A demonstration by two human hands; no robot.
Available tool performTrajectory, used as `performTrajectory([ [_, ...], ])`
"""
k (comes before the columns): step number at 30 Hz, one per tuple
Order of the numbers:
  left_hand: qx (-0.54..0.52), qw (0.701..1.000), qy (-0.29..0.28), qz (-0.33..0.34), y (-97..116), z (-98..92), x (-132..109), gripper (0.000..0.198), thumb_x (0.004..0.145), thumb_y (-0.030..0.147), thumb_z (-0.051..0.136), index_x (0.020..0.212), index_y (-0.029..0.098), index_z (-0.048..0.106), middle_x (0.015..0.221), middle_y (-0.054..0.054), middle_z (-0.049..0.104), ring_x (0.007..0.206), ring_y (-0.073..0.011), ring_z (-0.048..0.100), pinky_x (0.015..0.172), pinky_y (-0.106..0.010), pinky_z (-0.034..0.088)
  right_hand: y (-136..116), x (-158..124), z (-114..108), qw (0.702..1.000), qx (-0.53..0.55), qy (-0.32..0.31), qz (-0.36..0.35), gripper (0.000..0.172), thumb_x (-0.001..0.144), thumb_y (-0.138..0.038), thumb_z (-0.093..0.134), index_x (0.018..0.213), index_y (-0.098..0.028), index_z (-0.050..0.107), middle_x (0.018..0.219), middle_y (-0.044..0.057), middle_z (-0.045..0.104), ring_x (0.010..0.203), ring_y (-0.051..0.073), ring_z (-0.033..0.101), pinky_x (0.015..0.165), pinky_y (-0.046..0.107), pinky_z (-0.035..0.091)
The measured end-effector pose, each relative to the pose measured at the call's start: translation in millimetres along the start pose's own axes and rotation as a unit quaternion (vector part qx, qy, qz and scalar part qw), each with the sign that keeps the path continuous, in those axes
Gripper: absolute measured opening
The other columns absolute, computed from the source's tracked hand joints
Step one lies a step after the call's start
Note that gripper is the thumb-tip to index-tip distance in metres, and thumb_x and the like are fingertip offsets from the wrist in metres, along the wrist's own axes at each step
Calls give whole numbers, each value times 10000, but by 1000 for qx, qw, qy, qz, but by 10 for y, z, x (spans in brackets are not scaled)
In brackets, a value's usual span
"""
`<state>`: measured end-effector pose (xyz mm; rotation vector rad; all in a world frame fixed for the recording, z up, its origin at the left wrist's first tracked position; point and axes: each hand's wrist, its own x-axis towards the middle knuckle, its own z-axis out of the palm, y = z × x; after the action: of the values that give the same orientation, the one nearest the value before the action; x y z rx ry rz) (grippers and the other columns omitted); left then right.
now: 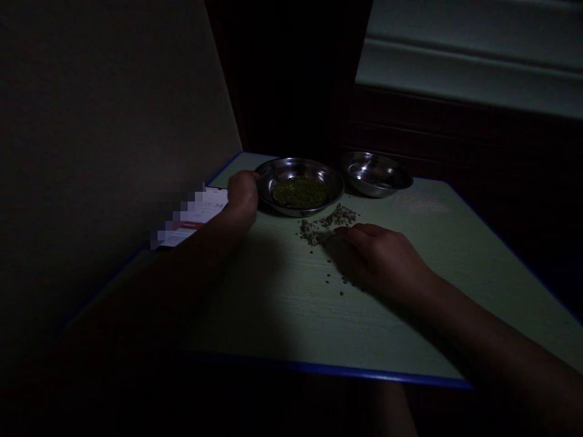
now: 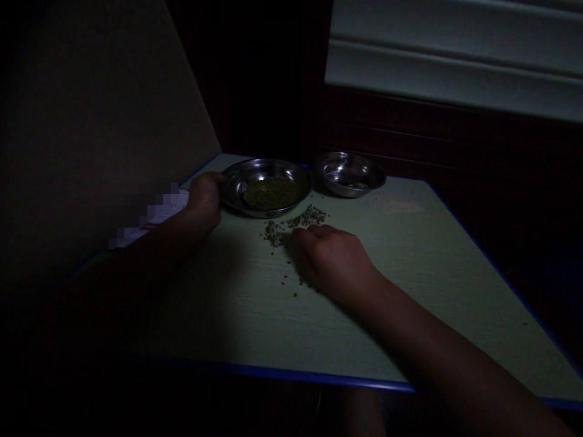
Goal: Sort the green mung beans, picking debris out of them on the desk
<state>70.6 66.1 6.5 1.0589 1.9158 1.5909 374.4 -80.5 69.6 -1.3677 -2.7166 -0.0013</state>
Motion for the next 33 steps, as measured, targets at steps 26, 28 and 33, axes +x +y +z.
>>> performTrajectory([
  [26,-52,997,0,-55,75,-5,-52,149,807,124,655,755,251,713,1062,-98,834,1335,-381,846,1305,-556,686,-4,0,-46,999,8,-29,-24,435,1035,5,755,1400,-163,921,1351,184,970,1231,350,935,1028,393,688],
  [28,-57,997,2,-61,80,-5,-59,144,813,126,665,777,247,733,1065,-95,840,1314,-376,851,1277,-543,700,-3,-12,-81,999,11,-39,-30,436,1040,-2,763,1410,-169,924,1362,175,972,1235,350,940,1035,406,706],
  [33,-37,998,-4,-53,113,-16,-85,152,796,115,693,782,257,746,985,-71,812,1311,-362,847,1241,-487,715,31,-92,-156,994,18,-51,-93,446,1108,-7,711,1456,-186,923,1339,137,983,1151,309,955,1000,406,737],
])
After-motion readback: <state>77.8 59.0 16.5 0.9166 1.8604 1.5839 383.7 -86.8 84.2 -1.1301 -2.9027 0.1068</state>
